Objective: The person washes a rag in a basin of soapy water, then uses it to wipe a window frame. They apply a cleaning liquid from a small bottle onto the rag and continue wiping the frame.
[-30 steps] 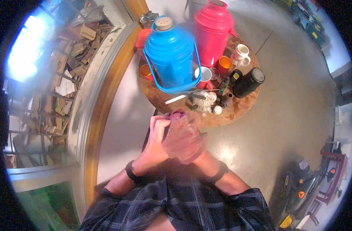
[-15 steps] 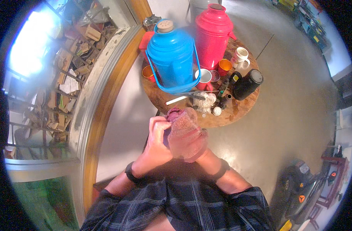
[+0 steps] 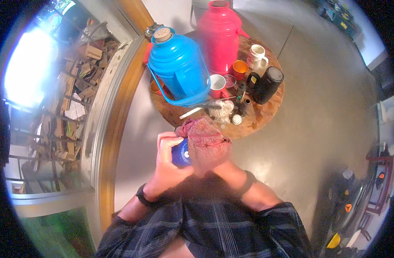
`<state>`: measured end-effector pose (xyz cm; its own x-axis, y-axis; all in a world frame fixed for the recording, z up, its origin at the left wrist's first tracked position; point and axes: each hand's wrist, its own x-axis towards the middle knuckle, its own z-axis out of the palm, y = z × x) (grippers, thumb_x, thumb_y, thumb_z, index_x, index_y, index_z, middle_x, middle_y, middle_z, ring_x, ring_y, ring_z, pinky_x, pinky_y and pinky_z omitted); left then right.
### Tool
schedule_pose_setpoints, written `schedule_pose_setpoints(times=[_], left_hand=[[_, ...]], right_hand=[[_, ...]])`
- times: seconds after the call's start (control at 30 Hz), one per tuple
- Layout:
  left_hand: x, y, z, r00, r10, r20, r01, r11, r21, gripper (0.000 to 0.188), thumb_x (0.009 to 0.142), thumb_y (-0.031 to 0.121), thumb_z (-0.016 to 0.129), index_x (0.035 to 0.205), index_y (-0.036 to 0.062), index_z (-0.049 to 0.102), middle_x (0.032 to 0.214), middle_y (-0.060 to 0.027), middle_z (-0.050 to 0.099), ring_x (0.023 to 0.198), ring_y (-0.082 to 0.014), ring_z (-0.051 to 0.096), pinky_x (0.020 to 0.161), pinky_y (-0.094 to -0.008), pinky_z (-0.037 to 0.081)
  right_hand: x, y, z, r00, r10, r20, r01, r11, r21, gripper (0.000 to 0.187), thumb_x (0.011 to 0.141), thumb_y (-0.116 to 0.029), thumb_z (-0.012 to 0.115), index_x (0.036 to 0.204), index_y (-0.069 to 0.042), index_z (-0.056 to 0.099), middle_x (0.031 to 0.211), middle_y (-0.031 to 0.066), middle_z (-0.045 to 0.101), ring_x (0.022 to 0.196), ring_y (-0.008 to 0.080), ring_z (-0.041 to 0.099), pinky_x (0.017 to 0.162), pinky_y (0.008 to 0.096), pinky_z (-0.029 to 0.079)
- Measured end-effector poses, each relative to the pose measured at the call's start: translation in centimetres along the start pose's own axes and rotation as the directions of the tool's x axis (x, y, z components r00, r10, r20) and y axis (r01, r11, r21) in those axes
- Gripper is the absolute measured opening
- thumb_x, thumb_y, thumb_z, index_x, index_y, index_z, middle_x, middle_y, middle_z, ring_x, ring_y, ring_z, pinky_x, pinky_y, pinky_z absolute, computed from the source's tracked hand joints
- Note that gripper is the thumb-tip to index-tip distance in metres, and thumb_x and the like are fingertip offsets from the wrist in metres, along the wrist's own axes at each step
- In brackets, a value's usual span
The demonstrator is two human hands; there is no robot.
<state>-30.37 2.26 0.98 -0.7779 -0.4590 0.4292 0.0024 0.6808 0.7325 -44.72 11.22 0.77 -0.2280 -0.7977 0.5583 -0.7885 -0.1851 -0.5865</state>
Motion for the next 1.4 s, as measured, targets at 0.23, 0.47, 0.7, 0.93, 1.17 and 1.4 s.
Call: schedule_pose_setpoints(times=[0.23, 0.47, 0.7, 0.93, 1.17, 1.4], left_hand=[[-0.4, -0.3, -1.9, 0.997, -0.070, -0.029, 0.058, 0.950, -0.308, 0.070, 0.058, 0.003, 0.086, 0.118, 0.0039, 0.048, 0.118, -0.0146, 0.046, 0.112, -0.0278, 0.050, 0.096, -0.0373, 0.043], [0.0, -1.0, -2.2, 0.990, -0.128, -0.050, 0.115, 0.971, -0.208, 0.072, 0.058, 0.000, 0.082, 0.121, 0.0037, 0.048, 0.121, -0.0156, 0.045, 0.118, -0.0289, 0.048, 0.101, -0.0369, 0.041], [0.2, -0.5, -1.1, 0.999, -0.035, 0.021, 0.037, 0.994, -0.103, 0.066, 0.059, -0.002, 0.074, 0.119, 0.0028, 0.047, 0.116, -0.0208, 0.045, 0.115, -0.0389, 0.047, 0.100, -0.0422, 0.042], [-0.5, -1.1, -1.0, 0.999, -0.036, 0.018, 0.038, 0.987, -0.159, 0.071, 0.056, 0.009, 0.085, 0.118, 0.0036, 0.049, 0.117, -0.0202, 0.048, 0.116, -0.0374, 0.048, 0.100, -0.0434, 0.042], [-0.9, -1.2, -3.0, 0.975, -0.221, -0.038, 0.167, 0.829, -0.533, 0.072, 0.062, 0.002, 0.084, 0.124, 0.0040, 0.048, 0.124, -0.0129, 0.043, 0.119, -0.0227, 0.049, 0.101, -0.0353, 0.042], [0.2, 0.3, -2.3, 0.977, -0.212, -0.020, 0.212, 0.977, -0.010, 0.065, 0.062, -0.002, 0.076, 0.121, 0.0011, 0.048, 0.118, -0.0204, 0.046, 0.114, -0.0398, 0.049, 0.099, -0.0411, 0.042]], right_hand=[[0.1, 0.2, 0.3, 0.998, 0.047, 0.032, -0.044, 0.996, -0.080, 0.036, 0.063, -0.022, 0.064, 0.095, -0.007, 0.062, 0.095, 0.0155, 0.063, 0.090, 0.0357, 0.059, 0.079, 0.0452, 0.047], [-0.5, 0.3, 1.0, 0.994, 0.048, -0.094, -0.061, 0.988, -0.139, 0.034, 0.076, -0.023, 0.060, 0.105, -0.005, 0.058, 0.102, 0.0117, 0.062, 0.098, 0.0296, 0.058, 0.088, 0.0411, 0.047], [-1.1, 1.2, 3.9, 0.971, 0.212, 0.109, -0.165, 0.928, -0.335, 0.032, 0.083, -0.020, 0.057, 0.113, -0.008, 0.058, 0.110, 0.0092, 0.060, 0.108, 0.0259, 0.058, 0.093, 0.0369, 0.047], [-0.8, 3.0, 4.7, 0.958, 0.279, 0.071, -0.248, 0.925, -0.289, 0.022, 0.089, -0.018, 0.053, 0.102, -0.005, 0.064, 0.103, 0.0142, 0.065, 0.099, 0.0299, 0.063, 0.084, 0.0383, 0.050], [-1.6, 5.3, 5.1, 0.984, -0.052, -0.169, -0.054, 0.820, -0.569, 0.023, 0.079, -0.020, 0.059, 0.093, -0.003, 0.065, 0.089, 0.0170, 0.065, 0.094, 0.0342, 0.063, 0.081, 0.0447, 0.049], [2.8, -1.3, 4.2, 0.974, 0.141, -0.179, -0.117, 0.983, 0.141, 0.025, 0.084, -0.024, 0.056, 0.103, -0.008, 0.059, 0.100, 0.0083, 0.061, 0.095, 0.0270, 0.058, 0.085, 0.0420, 0.046]])
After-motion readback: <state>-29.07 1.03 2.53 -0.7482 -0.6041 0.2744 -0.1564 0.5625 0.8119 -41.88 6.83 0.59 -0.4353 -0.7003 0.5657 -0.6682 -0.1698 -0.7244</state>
